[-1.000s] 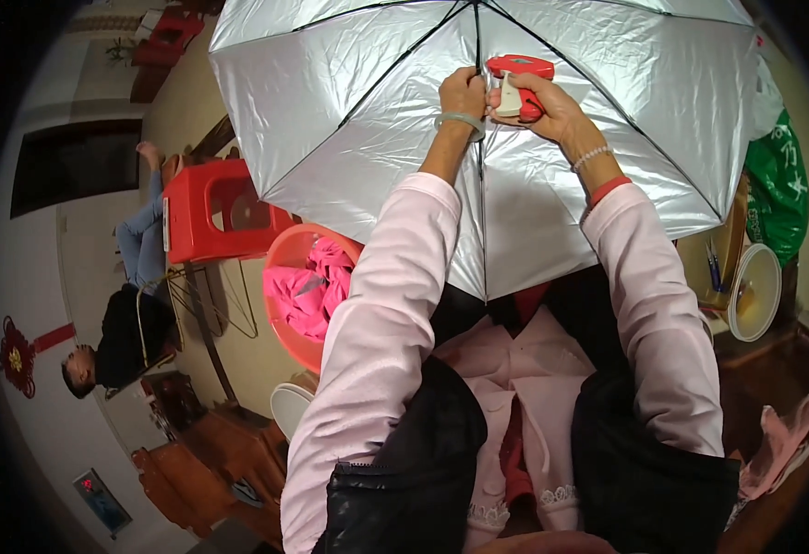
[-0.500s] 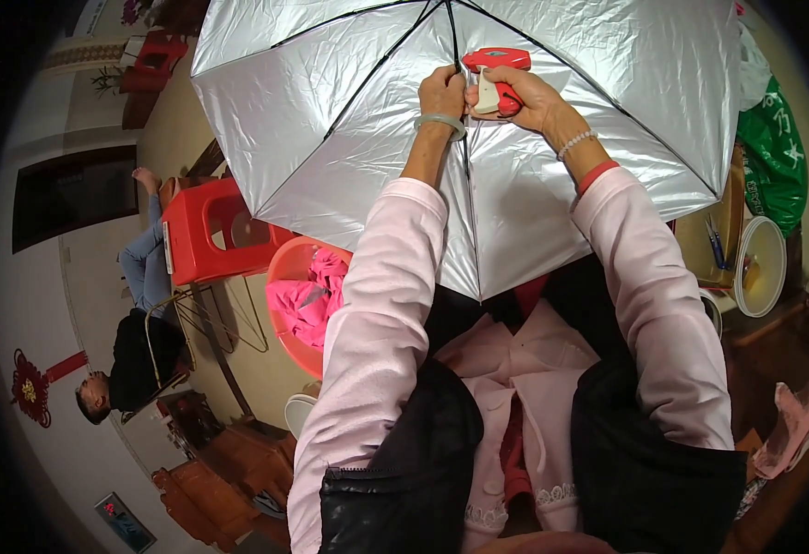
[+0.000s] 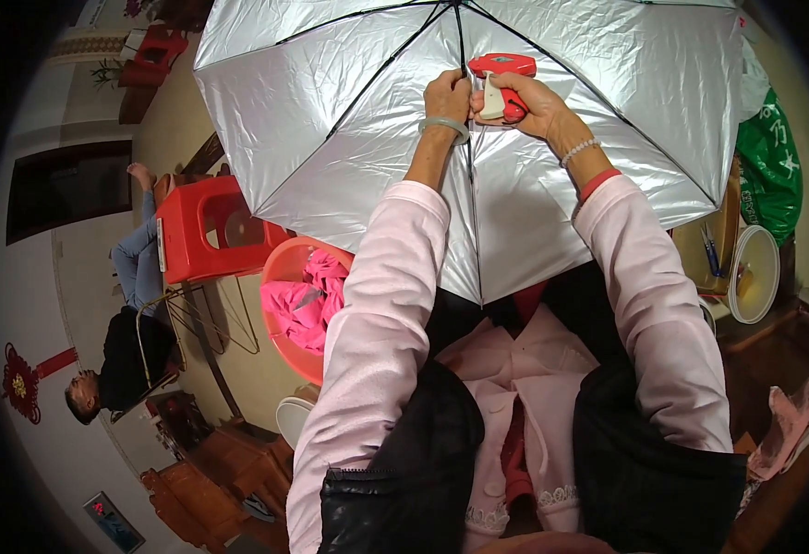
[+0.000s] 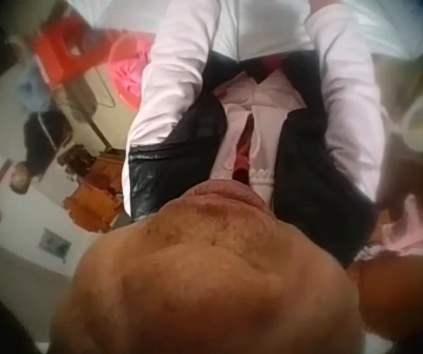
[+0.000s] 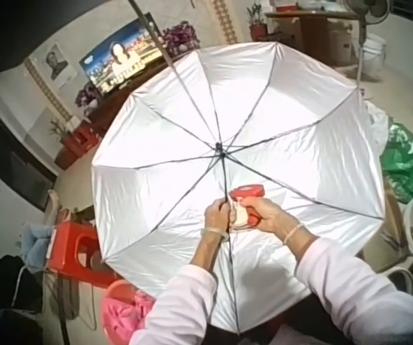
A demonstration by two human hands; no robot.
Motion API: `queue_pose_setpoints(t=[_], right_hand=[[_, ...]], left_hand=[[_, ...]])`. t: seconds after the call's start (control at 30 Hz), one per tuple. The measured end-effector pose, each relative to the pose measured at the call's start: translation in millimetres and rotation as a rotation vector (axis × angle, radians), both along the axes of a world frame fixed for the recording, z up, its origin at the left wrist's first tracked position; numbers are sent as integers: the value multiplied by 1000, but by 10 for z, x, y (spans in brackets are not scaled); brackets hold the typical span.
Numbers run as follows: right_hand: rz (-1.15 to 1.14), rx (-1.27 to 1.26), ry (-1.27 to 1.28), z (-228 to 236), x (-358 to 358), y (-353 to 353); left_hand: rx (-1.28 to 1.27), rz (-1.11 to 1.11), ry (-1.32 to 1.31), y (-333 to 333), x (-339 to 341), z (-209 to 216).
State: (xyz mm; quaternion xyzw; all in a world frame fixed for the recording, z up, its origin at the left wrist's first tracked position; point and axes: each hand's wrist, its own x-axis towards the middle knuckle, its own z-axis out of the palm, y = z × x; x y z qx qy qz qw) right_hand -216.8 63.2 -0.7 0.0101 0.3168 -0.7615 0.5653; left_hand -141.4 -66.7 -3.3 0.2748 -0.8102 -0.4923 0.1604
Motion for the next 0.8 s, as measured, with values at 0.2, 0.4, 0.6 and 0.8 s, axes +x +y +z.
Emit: queue_pose_setpoints(t=[0.2,0.4,0.6,0.8], right_hand=[[0,4,-3,-33,-15,3],[4,22,10,6,10,-10],[5,31,24,12,7,1],[7,37,9,-7,-23,-13]], left_hand=[[62,20,-7,57,14,84],[28,10,13,32,36,80],[105,3,-8,65,49,140],[147,-13,3,18,28,111]])
